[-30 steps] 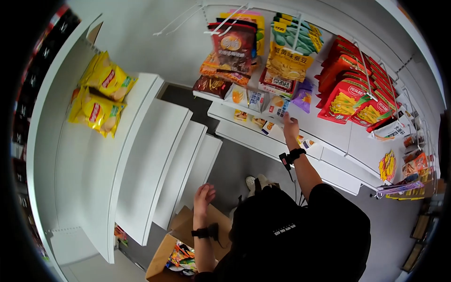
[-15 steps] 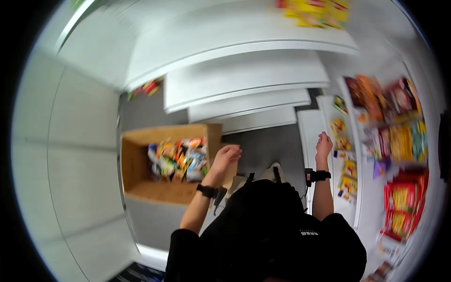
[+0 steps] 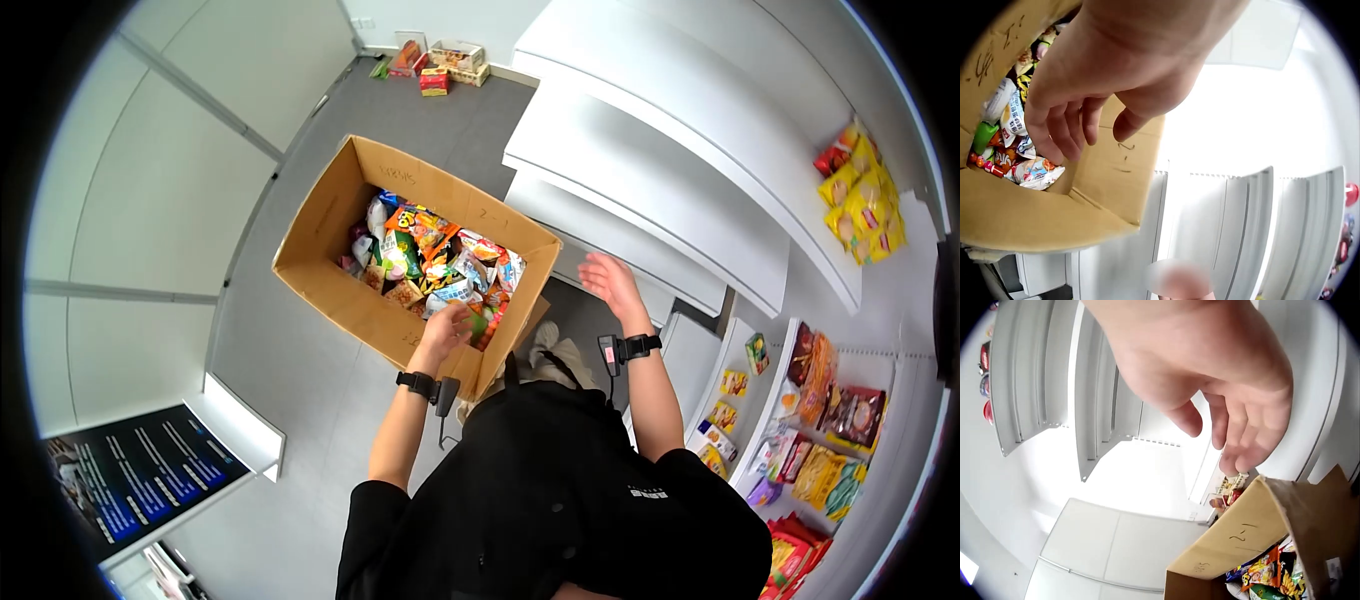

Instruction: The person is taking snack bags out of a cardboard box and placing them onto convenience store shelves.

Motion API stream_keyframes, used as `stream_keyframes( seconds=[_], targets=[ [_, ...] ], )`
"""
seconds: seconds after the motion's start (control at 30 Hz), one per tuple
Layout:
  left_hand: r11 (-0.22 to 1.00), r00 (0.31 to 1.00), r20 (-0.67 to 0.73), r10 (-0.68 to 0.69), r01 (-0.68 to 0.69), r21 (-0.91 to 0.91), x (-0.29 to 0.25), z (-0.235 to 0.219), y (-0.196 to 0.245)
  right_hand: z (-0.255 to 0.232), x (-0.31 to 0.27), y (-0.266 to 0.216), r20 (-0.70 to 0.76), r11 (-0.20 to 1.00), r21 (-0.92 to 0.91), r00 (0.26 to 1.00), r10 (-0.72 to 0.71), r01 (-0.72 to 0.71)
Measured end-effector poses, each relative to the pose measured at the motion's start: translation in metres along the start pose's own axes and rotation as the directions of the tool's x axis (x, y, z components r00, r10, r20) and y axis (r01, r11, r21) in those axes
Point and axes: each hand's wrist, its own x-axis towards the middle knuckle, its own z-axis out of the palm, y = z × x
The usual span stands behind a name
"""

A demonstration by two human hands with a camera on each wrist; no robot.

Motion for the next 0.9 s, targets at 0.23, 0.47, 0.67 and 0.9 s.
stream_keyframes(
  seconds=[0.23, 0.47, 0.67, 0.9],
  targets=[
    [0.981, 0.971, -0.219, -0.094, 0.053, -0.189, 0.076, -0.019, -0.004, 0.061, 0.08, -0.034, 0.199, 0.958, -0.249, 0.96, 0.196, -0.144],
    [0.97, 0.908, -0.363, -0.212, 0.149, -0.193, 0.132, -0.031, -0.008, 0.093, 0.173, -0.012, 0.233, 0.771, -0.552, 0.829, 0.509, -0.318],
    [0.908, 0.87, -0.319, -0.377, 0.281, -0.309, 0.183, -0.041, -0.022, 0.096, 0.199, -0.018, 0.271, 0.686, -0.517, 0.663, 0.698, -0.512],
    [0.859, 0.843, -0.291, -0.453, 0.323, -0.398, 0.263, -0.053, -0.051, 0.103, 0.2, -0.024, 0.137, 0.639, -0.532, 0.688, 0.713, -0.556]
  ],
)
